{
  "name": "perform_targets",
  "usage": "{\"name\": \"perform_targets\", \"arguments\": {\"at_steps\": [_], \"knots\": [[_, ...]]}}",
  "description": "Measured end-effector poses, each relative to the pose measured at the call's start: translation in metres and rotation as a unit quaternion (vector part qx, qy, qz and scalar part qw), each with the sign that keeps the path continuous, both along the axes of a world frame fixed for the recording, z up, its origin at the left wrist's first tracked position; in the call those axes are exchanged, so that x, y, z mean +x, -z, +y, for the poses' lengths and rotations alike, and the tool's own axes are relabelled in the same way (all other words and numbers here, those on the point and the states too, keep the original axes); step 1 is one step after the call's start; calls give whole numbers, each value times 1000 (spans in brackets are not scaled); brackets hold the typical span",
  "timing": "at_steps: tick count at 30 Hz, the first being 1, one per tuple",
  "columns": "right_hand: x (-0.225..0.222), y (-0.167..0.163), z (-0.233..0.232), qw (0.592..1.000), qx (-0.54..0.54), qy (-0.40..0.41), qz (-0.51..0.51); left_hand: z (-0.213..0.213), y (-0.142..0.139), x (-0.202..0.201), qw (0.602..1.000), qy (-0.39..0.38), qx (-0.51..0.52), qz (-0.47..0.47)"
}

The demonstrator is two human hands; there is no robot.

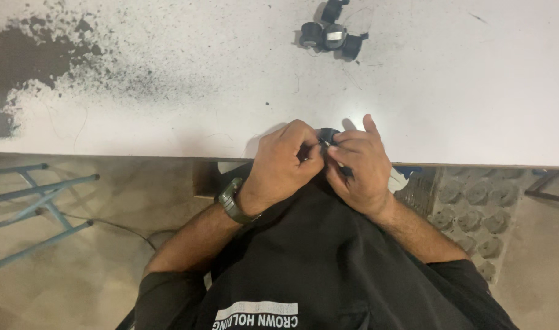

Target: The person sits at a white table assembling small black plastic plug components. They pick up a plug body, use a small blade to trim or open it, insert a metal contact piece, press the parts together by hand, and set the finished plug aside with others on the table.

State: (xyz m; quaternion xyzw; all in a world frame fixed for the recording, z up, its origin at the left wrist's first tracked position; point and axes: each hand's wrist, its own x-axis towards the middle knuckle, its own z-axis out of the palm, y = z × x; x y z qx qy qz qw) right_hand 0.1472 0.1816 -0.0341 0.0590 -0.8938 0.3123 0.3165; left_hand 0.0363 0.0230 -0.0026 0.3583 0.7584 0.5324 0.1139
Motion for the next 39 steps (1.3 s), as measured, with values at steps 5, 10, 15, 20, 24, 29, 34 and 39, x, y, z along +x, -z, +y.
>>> {"name": "perform_targets", "arguments": {"at_steps": [5,10,15,20,24,29,34,39], "knots": [[7,6,19,998,22,42,-30,4,-2,-5,999,39,1,-15],[39,6,124,946,36,320,-42,-12,-5,-18,997,77,1,-7],[105,15,229,890,58,453,5,-50,6,-34,998,55,5,28],[123,40,224,914,36,405,7,-101,2,-63,990,-66,-66,110],[111,30,213,923,0,385,0,-138,-16,-102,855,-200,-304,369],[94,16,189,931,-56,360,-3,-120,-24,-111,853,-197,-281,393],[68,12,159,952,-88,291,-37,-39,-18,-94,945,36,-167,280],[58,5,157,957,-28,280,-72,26,-35,-88,926,72,-173,328]]}}
